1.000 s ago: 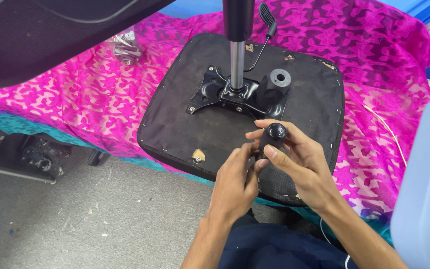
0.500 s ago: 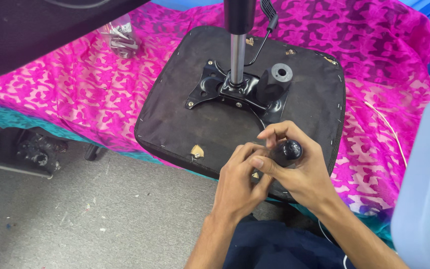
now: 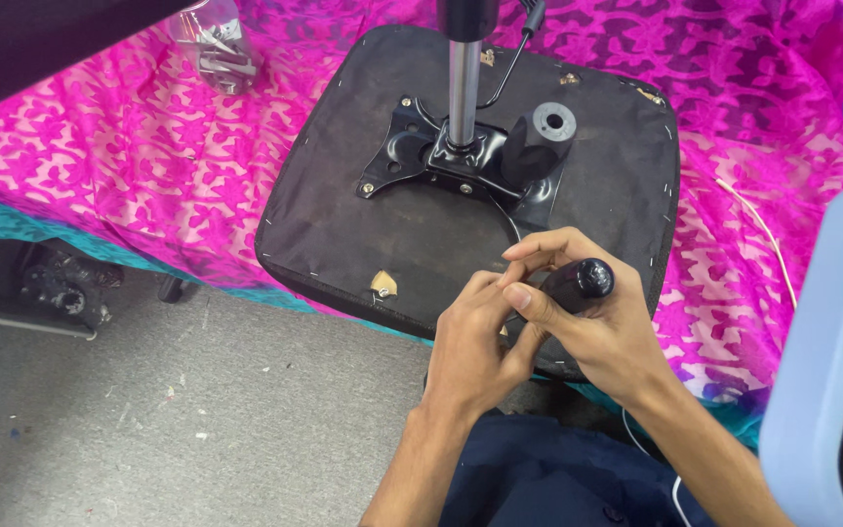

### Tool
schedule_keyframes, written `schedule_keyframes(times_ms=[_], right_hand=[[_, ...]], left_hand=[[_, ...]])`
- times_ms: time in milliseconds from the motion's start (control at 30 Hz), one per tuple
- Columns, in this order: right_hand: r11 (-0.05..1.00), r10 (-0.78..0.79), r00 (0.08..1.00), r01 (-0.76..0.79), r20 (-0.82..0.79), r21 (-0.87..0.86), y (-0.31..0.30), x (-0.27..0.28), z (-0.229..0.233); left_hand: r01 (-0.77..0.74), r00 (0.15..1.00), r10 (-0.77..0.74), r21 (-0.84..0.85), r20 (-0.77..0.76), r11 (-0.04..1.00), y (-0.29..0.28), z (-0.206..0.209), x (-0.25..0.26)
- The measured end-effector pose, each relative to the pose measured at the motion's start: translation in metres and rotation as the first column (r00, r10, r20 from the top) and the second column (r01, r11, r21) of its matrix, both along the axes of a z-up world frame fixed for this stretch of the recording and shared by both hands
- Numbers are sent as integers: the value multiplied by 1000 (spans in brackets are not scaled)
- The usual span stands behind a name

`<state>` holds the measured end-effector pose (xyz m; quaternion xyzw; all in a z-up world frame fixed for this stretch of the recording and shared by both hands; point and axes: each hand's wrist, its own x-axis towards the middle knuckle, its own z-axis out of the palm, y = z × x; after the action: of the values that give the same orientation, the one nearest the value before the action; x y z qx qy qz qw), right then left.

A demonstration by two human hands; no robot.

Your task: The person holds and rotates a black cylindrical plastic part, likely a chair leg or gas-lift component, while the inverted chair base rests on a cushioned stool. The person repeatedly turns the part in both hands, inspecting its surface and ends, but does not attach it to the chair base during the clip.

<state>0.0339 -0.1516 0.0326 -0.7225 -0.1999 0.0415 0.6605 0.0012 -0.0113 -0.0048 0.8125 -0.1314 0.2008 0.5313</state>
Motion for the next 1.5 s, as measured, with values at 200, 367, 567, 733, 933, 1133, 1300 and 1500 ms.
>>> schedule_keyframes(times_ms=[200, 367, 567, 733, 933, 1133, 1300, 1500], right_hand=[[998, -33, 999, 32, -9, -59, 2, -3, -1], [997, -47, 998, 45, -44, -55, 0, -3, 1], [1000, 26, 999, -26, 45, -4, -2, -4, 4], [996, 86, 990, -87, 108, 9, -3, -4, 8], [984, 139, 990, -133, -39, 122, 0, -5, 6], [997, 66, 994, -61, -88, 56, 4, -7, 5], [977, 149, 989, -146, -8, 154, 3, -6, 10], [984, 110, 992, -99, -66, 146, 10, -5, 8]], left_hand=[[-17, 993, 12, -46, -120, 999, 1, -2, -3], [26, 999, -26, -17, -45, 1000, 1, -1, 0], [50, 997, -50, 2, -62, 999, 1, -2, -2], [76, 989, -80, -32, -121, 997, 1, -3, -6], [42, 984, -52, -60, -173, 997, 3, 1, -5], [57, 987, -69, -84, -146, 995, 6, 2, -4], [51, 987, -58, -51, -150, 997, 8, -1, -4], [29, 990, -38, -67, -134, 997, 11, -2, 0]])
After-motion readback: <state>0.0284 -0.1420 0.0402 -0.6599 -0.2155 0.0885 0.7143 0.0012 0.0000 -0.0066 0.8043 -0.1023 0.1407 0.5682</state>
